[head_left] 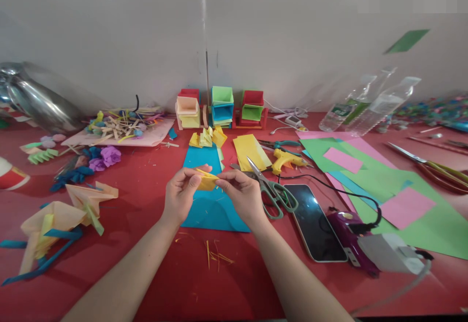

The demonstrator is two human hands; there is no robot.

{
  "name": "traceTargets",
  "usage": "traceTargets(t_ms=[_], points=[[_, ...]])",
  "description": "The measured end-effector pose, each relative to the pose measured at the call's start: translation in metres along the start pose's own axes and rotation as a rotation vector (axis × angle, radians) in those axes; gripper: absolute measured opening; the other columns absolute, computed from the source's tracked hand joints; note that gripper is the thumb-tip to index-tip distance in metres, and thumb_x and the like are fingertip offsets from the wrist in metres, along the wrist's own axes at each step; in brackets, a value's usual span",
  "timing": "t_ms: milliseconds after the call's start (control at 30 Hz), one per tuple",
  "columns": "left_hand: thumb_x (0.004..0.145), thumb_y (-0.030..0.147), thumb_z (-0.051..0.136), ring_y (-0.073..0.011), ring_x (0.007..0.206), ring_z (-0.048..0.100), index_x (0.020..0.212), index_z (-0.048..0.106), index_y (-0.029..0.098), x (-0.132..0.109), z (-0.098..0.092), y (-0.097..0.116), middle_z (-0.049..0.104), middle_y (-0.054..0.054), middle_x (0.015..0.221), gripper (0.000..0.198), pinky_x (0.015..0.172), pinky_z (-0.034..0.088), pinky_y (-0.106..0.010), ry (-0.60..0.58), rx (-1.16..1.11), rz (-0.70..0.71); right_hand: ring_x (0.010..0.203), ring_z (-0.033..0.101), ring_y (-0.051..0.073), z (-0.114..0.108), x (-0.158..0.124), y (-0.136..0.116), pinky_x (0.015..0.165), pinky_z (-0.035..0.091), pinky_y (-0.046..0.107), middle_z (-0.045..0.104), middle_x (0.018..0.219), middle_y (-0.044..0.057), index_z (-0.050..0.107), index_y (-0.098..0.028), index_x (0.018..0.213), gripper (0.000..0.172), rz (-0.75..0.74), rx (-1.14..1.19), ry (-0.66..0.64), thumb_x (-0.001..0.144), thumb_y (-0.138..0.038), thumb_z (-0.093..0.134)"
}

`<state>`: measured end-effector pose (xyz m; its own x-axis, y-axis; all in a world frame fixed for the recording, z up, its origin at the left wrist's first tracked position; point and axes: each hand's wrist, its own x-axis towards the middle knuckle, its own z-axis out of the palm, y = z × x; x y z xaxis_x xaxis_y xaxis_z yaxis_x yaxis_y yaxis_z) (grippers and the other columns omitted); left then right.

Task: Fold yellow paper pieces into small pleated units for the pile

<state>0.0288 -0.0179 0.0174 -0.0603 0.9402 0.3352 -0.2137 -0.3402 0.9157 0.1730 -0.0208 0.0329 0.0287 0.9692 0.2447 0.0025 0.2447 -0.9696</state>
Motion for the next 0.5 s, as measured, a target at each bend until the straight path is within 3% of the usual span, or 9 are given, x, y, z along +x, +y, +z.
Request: traceTargets(t_ms=[300, 500], points=[[0.082, 0.029, 0.055, -0.0213, 0.099, 0.059, 0.078, 0.058, 0.019, -0.002, 0.001, 0.007, 0.066, -0.008, 0.104, 0.012, 0.076, 0.05, -0.032, -0.026, 0.142, 0.085, 0.067, 0.056, 0.013, -0.002, -0.001, -0.003, 0.062, 0.047, 0.026, 0.06, 0.075, 0.001, 0.062, -0.021, 0.075, 0.002, -0.206, -0.135, -0.012, 0.074, -0.02, 0.063], [0.082, 0.021, 0.055, -0.0197, 0.102, 0.056, 0.082, 0.061, 0.021, -0.005, -0.002, 0.011, 0.059, -0.007, 0.11, 0.006, 0.077, 0.048, -0.029, -0.087, 0.397, 0.34, 0.079, 0.058, 0.016, -0.005, -0.001, -0.003, 0.069, 0.048, 0.028, 0.058, 0.084, 0.003, 0.061, -0.023, 0.078, 0.009, -0.404, -0.397, 0.028, 0.081, -0.018, 0.055]])
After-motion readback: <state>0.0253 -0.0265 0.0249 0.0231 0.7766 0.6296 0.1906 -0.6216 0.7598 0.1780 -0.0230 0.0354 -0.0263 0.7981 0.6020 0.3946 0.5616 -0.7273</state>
